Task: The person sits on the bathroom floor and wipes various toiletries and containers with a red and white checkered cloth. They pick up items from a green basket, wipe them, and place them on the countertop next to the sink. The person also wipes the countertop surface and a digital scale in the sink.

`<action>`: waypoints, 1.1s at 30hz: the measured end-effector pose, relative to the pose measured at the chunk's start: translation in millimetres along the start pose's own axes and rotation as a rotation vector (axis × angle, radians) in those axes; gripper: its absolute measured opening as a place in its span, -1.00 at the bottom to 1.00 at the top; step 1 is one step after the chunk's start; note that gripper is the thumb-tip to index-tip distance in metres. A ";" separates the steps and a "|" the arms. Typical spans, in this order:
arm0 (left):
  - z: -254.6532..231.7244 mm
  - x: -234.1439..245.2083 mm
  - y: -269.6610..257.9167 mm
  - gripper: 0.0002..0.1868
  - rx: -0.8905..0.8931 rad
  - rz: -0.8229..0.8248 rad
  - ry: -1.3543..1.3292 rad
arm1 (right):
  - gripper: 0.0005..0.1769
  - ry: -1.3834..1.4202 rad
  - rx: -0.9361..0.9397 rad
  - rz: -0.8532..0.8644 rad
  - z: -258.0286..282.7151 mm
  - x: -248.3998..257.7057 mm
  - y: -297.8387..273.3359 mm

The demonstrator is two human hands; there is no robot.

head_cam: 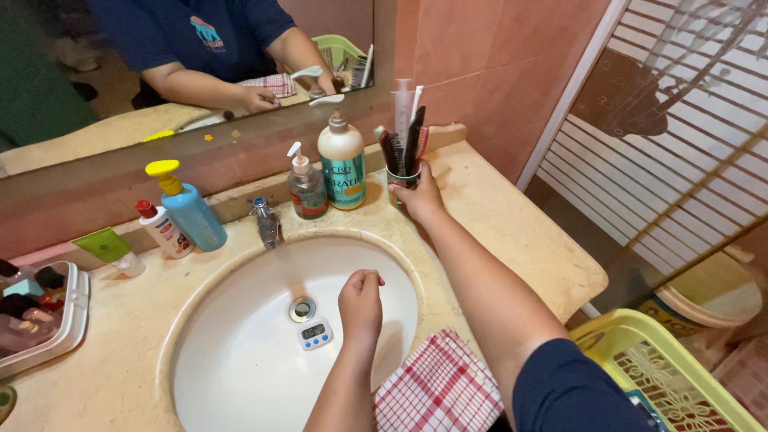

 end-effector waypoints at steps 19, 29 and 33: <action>-3.5 -0.2 -4.8 -0.72 0.055 0.034 0.051 | -0.30 -0.294 -0.064 -0.159 4.2 -43.4 -5.9; -15.1 -2.4 -6.9 -0.70 0.053 0.062 0.084 | -0.29 -0.376 0.008 -0.153 11.6 -43.7 -11.8; -28.0 1.6 -10.8 -0.70 -0.076 0.058 0.251 | -0.42 0.018 0.043 -0.497 19.1 -6.5 -5.2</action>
Point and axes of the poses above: each hand's wrist, its own y-axis towards the middle knuckle, its own x-axis out of the back of the hand, z = x × y, the point moved 3 cm from there along y, towards the middle knuckle, and after that the axes turned 12 degrees about -x, right-handed, at the moved point
